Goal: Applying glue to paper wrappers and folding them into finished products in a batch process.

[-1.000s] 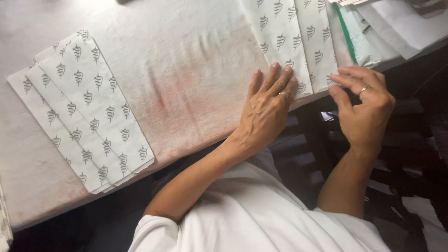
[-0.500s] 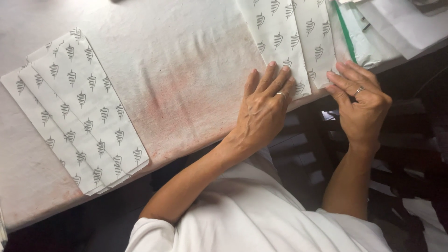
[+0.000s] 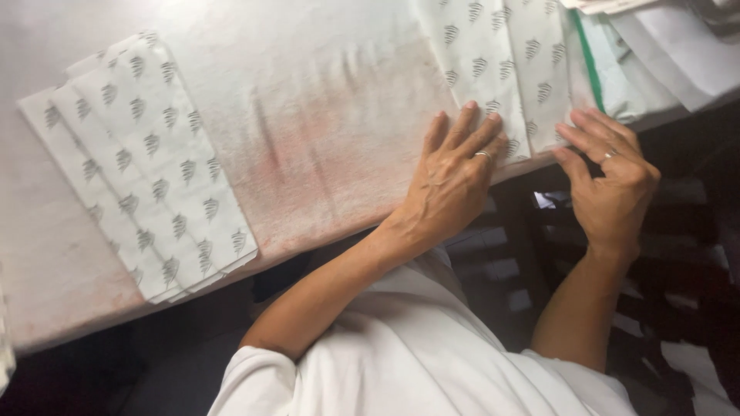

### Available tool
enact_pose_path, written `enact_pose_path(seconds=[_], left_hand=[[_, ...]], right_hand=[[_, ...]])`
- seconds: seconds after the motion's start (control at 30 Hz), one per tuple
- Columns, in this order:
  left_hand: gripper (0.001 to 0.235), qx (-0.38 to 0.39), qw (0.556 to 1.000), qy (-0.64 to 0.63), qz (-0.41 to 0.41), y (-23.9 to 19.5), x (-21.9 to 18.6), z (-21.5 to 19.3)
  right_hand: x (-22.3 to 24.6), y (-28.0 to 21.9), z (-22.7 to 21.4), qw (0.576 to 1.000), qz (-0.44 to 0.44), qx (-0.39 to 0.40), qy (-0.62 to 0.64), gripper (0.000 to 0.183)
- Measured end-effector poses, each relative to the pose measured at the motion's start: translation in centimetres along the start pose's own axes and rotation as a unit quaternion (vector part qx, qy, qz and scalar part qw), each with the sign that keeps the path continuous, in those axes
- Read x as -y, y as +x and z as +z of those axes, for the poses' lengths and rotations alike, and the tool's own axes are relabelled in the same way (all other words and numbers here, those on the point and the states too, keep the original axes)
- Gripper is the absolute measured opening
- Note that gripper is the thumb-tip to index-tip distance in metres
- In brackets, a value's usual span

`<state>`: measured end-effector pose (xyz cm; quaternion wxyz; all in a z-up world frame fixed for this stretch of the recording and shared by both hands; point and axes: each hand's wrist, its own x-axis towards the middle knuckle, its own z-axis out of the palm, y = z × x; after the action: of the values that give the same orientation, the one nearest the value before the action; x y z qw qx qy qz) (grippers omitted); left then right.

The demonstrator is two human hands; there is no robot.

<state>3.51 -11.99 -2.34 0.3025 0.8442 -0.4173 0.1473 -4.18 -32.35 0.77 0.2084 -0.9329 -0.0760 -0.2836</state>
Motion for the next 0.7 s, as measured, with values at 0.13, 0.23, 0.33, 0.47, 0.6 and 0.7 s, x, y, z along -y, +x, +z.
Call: enact_pose_path(seconds=[0.13, 0.23, 0.33, 0.47, 0.6, 0.7], left_hand=[[0.041, 0.005, 1.0, 0.012, -0.011, -0.8, 0.5, 0.8], [0.043, -0.02, 0.999, -0.034, -0.021, -1.8, 0.8, -0.6], [0.026, -0.084, 0.993, -0.072, -0.043, -3.6, 2.1, -6.6], [0.046, -0.129, 0.963, 0.178, -0.157, -9.2, 6.2, -14.6], [0.064, 0.056, 0.85, 0.314, -0.42, -15.7, 9.3, -18.6], [0.062, 0.104, 0.861, 0.296, -0.402, -15.8, 8.9, -16.4]], right_hand=[[0.2, -0.5, 0.0, 0.999, -0.051, 0.014, 0.009, 0.021], [0.0, -1.2, 0.4, 0.998, -0.064, 0.012, -0.023, 0.024], [-0.7, -2.2, 0.9, 0.999, -0.033, 0.005, -0.009, 0.027], [-2.2, -4.1, 1.8, 0.996, 0.017, -0.054, 0.071, 0.016], [-1.2, -4.0, 2.3, 0.993, 0.021, -0.094, 0.071, 0.01], [1.6, -2.7, 3.2, 0.987, 0.021, -0.096, 0.13, 0.011]])
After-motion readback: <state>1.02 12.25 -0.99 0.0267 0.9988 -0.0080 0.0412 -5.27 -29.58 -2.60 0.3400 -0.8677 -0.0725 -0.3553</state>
